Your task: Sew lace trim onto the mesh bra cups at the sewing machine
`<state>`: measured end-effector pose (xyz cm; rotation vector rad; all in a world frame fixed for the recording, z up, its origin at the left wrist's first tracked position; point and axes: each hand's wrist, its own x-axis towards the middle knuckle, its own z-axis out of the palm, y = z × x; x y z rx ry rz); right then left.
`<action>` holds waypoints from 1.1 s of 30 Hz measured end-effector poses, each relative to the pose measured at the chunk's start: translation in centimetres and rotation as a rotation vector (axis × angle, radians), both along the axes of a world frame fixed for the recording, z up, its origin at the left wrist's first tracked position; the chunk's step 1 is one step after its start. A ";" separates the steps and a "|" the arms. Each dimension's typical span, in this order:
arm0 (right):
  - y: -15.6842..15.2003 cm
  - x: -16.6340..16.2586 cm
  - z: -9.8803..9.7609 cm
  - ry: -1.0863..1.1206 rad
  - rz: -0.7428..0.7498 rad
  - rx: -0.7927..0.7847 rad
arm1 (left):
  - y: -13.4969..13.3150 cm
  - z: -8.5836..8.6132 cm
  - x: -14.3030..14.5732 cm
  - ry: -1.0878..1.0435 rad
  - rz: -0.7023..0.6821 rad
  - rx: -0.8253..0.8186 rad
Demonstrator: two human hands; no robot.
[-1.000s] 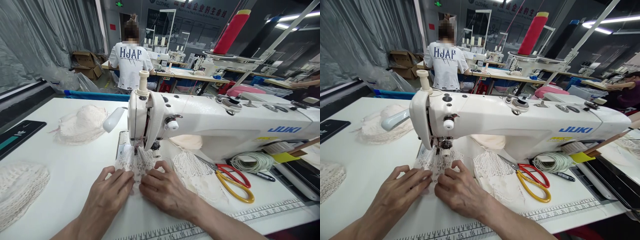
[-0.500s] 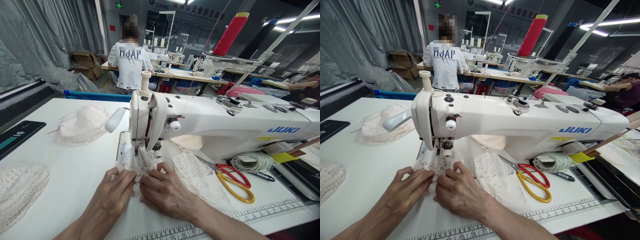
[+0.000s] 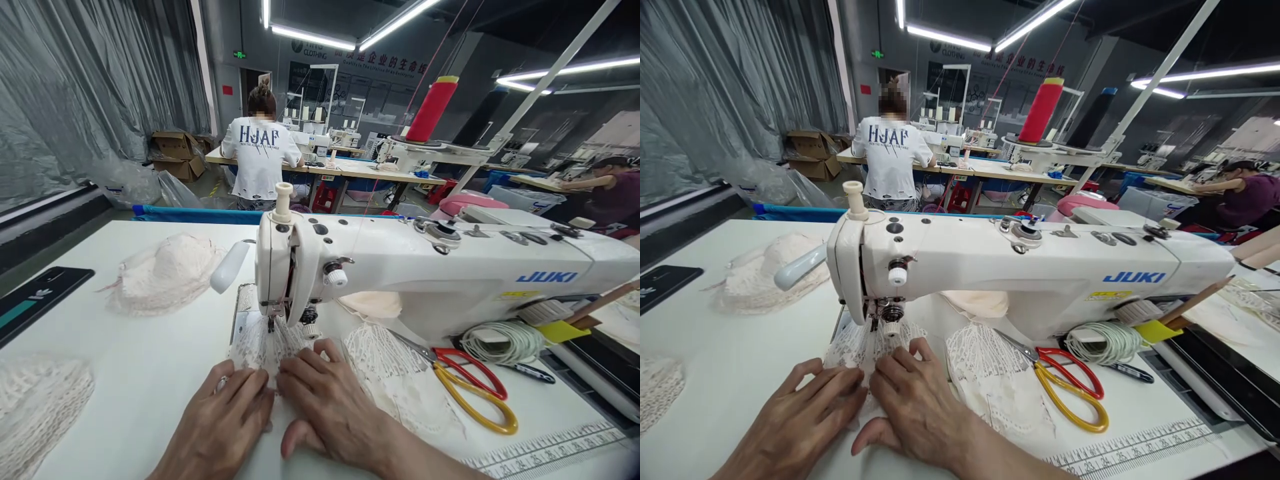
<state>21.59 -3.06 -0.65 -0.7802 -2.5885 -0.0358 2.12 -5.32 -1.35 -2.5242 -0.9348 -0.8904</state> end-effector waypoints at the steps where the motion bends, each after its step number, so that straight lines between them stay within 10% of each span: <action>1: 0.2 -0.1 -0.1 -0.005 -0.025 0.003 | 0.2 0.2 0.1 0.012 0.004 -0.009; 15: 2.6 -0.2 -1.1 -0.063 -0.220 0.053 | 4.2 0.2 0.0 0.106 0.090 -0.111; 33: 1.4 -0.1 -0.2 0.001 -0.031 -0.017 | 2.6 -0.8 0.0 -0.022 0.049 0.006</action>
